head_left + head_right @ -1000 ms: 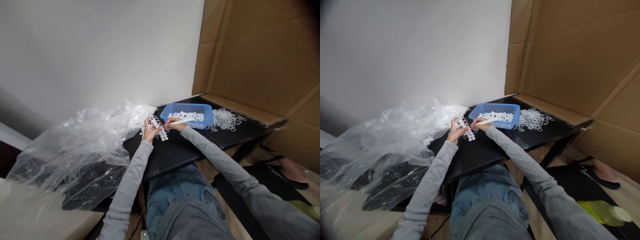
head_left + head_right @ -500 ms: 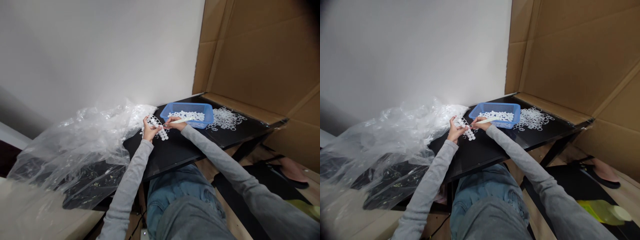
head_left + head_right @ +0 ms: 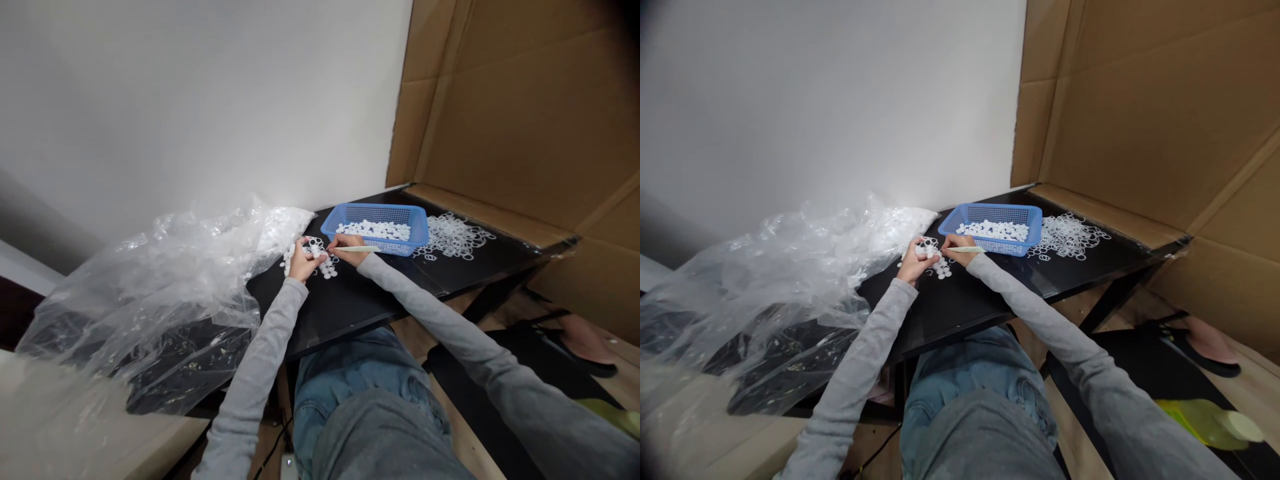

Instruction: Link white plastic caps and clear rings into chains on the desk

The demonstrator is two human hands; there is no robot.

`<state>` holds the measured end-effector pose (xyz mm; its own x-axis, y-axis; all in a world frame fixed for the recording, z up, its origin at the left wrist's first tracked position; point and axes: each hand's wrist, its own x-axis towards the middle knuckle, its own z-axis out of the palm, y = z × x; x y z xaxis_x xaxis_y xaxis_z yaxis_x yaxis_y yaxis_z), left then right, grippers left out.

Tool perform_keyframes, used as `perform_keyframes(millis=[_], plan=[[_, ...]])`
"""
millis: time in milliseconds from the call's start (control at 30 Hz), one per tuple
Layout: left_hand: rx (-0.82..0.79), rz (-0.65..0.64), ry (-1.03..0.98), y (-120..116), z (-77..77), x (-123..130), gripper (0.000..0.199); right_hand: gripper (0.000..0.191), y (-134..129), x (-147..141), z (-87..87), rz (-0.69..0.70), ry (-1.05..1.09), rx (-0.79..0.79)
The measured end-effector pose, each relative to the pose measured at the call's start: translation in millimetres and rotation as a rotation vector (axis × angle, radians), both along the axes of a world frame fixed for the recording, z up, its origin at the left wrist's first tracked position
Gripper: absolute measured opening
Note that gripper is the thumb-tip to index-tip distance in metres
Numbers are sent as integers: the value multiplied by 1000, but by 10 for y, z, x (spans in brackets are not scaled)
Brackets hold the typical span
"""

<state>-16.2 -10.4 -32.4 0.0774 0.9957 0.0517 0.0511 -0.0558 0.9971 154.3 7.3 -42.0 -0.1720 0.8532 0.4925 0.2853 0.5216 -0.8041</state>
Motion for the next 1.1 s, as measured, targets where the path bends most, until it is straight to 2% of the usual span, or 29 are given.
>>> perform_keyframes(millis=[133, 267, 433, 533, 633, 833, 967, 1100], plan=[[-91, -36, -59, -13, 58, 27, 73, 11, -5, -12, 16, -37, -32, 16], [-129, 59, -95, -48, 141, 40, 62, 13, -58, 20, 77, 27, 102, 5], [-189, 57, -174, -99, 222, 52, 51, 28, -153, 23, 147, 50, 77, 200], [-228, 35, -224, -82, 218, 40, 46, 26, -132, 8, 135, 136, -8, 273], [-239, 12, -219, -49, 191, 25, 37, 30, -91, 6, 118, 191, -29, 269], [-245, -71, -201, -43, 147, 45, 25, 37, -103, 16, 135, 100, -18, 210], [-186, -145, -218, -56, 136, 60, 26, 38, -99, 15, 120, 59, 99, 134], [-172, -165, -186, -67, 129, 58, 45, 35, -25, 82, 111, -14, 281, 108]])
